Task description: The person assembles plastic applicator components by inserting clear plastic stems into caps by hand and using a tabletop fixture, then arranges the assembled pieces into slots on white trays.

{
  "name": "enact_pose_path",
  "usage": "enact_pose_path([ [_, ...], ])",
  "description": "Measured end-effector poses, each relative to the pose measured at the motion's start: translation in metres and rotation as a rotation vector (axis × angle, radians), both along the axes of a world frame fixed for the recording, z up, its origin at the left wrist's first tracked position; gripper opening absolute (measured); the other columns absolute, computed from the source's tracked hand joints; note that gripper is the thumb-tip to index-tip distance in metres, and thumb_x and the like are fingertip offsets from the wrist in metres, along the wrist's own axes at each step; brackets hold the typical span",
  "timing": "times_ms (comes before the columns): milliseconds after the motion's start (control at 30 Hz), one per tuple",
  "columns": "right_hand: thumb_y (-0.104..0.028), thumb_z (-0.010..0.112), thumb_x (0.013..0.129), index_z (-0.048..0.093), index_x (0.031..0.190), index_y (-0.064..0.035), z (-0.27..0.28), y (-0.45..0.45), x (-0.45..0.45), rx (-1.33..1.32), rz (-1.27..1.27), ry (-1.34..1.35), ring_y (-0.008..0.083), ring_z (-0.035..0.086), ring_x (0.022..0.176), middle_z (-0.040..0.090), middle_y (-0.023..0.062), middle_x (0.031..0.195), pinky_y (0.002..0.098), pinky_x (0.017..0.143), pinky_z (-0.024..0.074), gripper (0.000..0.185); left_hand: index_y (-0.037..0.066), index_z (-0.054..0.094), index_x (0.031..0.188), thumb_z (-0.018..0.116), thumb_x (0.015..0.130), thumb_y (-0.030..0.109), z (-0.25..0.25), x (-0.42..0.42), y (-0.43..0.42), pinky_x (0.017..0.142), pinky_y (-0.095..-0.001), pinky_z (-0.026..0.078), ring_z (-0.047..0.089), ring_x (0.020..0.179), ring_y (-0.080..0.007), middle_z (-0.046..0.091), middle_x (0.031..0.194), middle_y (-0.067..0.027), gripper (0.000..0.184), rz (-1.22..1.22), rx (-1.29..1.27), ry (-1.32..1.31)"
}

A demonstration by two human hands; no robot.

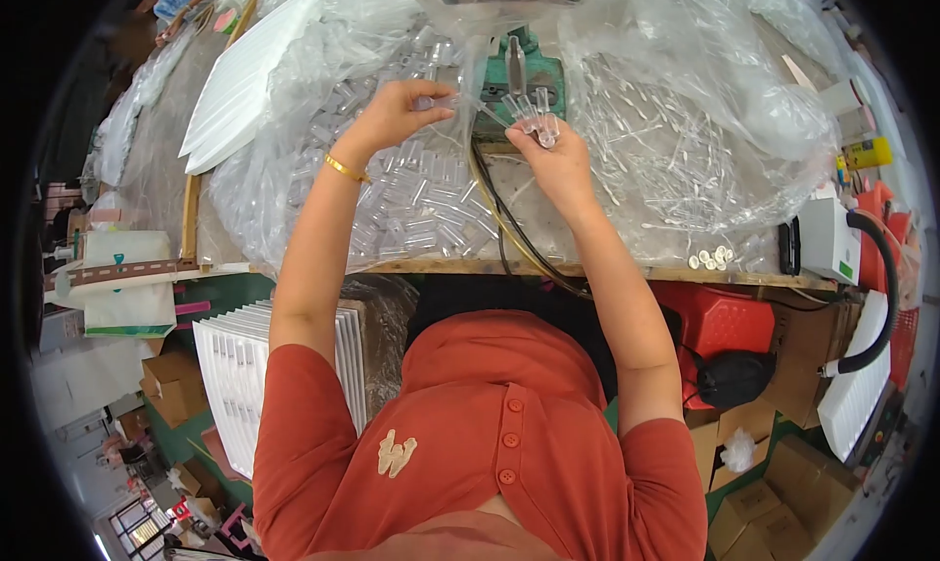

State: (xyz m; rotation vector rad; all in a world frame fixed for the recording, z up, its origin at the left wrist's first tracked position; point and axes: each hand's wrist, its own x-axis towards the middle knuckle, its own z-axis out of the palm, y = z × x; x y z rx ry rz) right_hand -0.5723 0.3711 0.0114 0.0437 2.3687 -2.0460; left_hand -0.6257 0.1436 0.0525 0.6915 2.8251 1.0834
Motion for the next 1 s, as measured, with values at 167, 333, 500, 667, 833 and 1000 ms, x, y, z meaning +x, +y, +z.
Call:
enact_pose_path([
  [167,-0.008,0.069,0.068,0.062,0.079,-0.0022,0.015,0.020,0.000,0.349,0.052,0.331,0.0162,0.052,0.063,0.055,0.0050,0.069,0.0258,0.057,0.0401,0.014,0.007,0.064,0.098,0.064,0.076,0.028,-0.010,0.003,0.007,0.056,-0.0257,0.042,0.049,0.061,-0.0109,0.062,0.073,-0.0052,0.030,-0.062,0.201,-0.050],
  [333,-0.006,0.069,0.067,0.062,0.077,-0.0014,0.020,0.029,-0.003,0.387,0.137,0.475,0.0174,0.052,0.062,0.053,0.0050,0.068,0.0262,0.056,0.0399,0.014,0.009,0.065,0.092,0.061,0.079,0.029,-0.004,0.008,0.032,0.054,-0.0224,0.038,0.045,0.060,-0.0060,0.060,0.069,-0.0016,0.025,-0.184,0.337,-0.293],
  [500,-0.009,0.069,0.071,0.062,0.072,-0.0001,0.020,-0.004,-0.012,-0.152,-0.147,0.240,0.0118,0.053,0.062,0.059,0.0026,0.070,0.0243,0.057,0.0409,0.012,0.001,0.063,0.081,0.067,0.073,0.015,0.028,0.000,0.079,0.052,-0.0210,0.037,0.046,0.058,-0.0070,0.058,0.075,0.0001,0.016,0.265,0.710,-0.260],
  [667,-0.015,0.072,0.070,0.059,0.082,-0.0031,0.026,-0.027,-0.048,-0.471,-0.276,0.100,0.0063,0.051,0.060,0.058,0.0012,0.070,0.0178,0.042,0.0264,0.021,0.000,0.063,0.085,0.068,0.071,0.012,0.025,-0.046,0.092,0.058,-0.0250,0.043,0.054,0.066,-0.0099,0.062,0.077,-0.0034,0.019,0.230,0.859,-0.027],
  [833,-0.022,0.070,0.074,0.059,0.083,-0.0020,0.003,-0.028,-0.058,-0.384,-0.279,0.167,0.0079,0.048,0.058,0.056,0.0005,0.069,0.0187,0.043,0.0277,0.024,0.003,0.065,0.085,0.072,0.066,0.015,0.012,-0.058,0.087,0.060,-0.0263,0.046,0.057,0.067,-0.0093,0.065,0.078,-0.0064,0.023,0.113,0.747,-0.047],
  [1000,-0.034,0.053,0.086,0.057,0.088,0.0001,0.003,-0.001,-0.039,-0.350,-0.237,0.013,0.0082,0.044,0.053,0.052,0.0001,0.064,0.0222,0.044,0.0318,0.034,0.003,0.066,0.081,0.075,0.064,0.015,-0.004,-0.047,0.090,0.059,-0.0233,0.046,0.056,0.065,-0.0089,0.064,0.075,-0.0041,0.023,0.189,0.778,0.193],
])
